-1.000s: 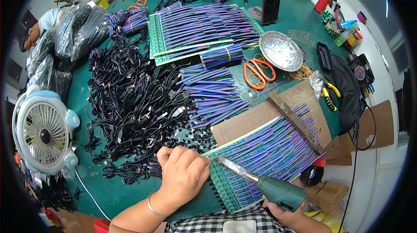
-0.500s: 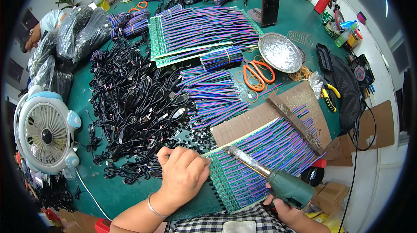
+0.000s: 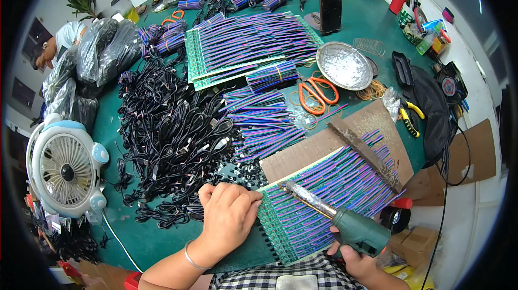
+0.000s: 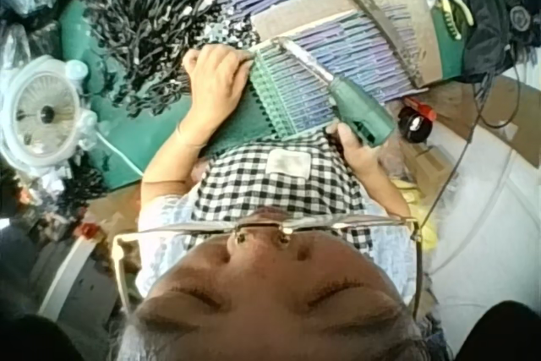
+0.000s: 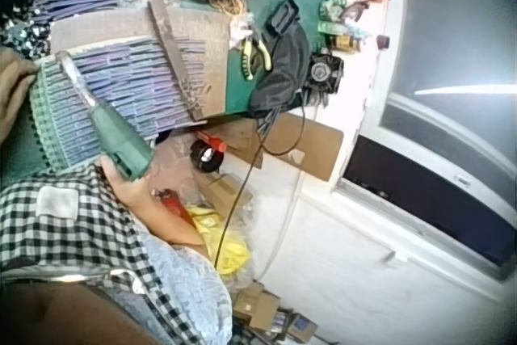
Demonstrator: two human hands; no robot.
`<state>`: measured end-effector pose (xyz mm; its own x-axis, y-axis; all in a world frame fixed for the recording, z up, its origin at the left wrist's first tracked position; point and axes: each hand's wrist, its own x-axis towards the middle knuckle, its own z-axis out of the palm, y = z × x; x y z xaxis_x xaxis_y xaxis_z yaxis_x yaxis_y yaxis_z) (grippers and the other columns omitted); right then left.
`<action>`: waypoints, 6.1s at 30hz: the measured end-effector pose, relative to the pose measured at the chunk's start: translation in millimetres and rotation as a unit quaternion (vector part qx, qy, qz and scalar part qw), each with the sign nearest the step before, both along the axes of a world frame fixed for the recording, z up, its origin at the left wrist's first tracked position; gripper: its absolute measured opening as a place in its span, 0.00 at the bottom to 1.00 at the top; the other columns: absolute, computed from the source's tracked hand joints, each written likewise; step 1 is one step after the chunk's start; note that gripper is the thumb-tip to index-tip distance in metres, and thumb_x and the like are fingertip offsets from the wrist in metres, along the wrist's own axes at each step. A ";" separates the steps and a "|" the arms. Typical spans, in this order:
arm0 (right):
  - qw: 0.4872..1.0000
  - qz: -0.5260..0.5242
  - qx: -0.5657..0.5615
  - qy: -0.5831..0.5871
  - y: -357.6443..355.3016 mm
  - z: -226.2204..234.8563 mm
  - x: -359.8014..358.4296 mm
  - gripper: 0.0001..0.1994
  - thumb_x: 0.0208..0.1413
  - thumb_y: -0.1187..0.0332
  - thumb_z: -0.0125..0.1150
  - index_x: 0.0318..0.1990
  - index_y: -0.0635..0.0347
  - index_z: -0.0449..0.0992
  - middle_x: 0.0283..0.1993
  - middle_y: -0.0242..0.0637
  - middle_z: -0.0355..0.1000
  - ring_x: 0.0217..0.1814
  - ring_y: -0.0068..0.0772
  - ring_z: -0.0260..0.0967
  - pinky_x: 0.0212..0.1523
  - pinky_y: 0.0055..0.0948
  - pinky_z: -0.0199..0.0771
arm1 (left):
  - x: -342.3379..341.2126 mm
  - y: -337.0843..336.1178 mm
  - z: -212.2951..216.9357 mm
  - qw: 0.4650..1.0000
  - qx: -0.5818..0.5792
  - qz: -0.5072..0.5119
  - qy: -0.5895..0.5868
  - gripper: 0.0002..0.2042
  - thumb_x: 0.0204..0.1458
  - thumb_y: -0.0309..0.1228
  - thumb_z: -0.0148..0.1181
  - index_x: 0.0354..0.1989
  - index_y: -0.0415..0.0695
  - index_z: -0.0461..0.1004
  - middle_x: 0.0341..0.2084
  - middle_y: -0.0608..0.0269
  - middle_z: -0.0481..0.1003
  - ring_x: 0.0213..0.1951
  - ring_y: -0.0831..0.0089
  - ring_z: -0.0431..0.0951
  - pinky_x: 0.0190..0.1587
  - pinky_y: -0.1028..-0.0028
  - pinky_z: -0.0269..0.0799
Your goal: The person solders wires onto circuit board strips using a soldering tool, sets aside a finished circuit board panel, positions a new circuit board panel on the work surface, and solders wires onto it.
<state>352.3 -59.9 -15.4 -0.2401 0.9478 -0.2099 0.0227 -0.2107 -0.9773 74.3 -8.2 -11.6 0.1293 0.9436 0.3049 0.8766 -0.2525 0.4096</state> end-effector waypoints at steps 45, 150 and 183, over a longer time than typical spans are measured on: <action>0.987 0.122 0.038 -0.099 -7.0 -4.8 17.0 0.17 0.54 0.70 0.58 0.50 0.69 0.67 0.33 0.38 0.71 0.33 0.29 0.71 0.36 0.28 0.72 | -37.7 19.9 14.3 0.943 -0.021 -0.317 0.098 0.13 0.41 0.27 0.55 0.39 0.43 0.74 0.30 0.64 0.70 0.32 0.71 0.73 0.34 0.74 0.73; 0.992 0.075 -0.041 -0.088 -10.5 1.9 14.1 0.17 0.51 0.71 0.60 0.47 0.69 0.69 0.32 0.36 0.72 0.33 0.26 0.70 0.38 0.26 0.71 | -21.4 2.8 -0.3 0.982 -0.017 -0.188 -0.015 0.13 0.34 0.21 0.61 0.33 0.44 0.77 0.26 0.65 0.70 0.30 0.67 0.70 0.31 0.70 0.66; 0.995 0.075 -0.028 -0.059 -14.5 -5.8 17.0 0.18 0.53 0.72 0.57 0.50 0.71 0.66 0.32 0.39 0.72 0.34 0.28 0.71 0.39 0.27 0.72 | -24.3 6.5 5.2 0.979 -0.075 -0.188 -0.027 0.10 0.37 0.22 0.60 0.32 0.43 0.76 0.28 0.63 0.70 0.32 0.65 0.72 0.37 0.69 0.70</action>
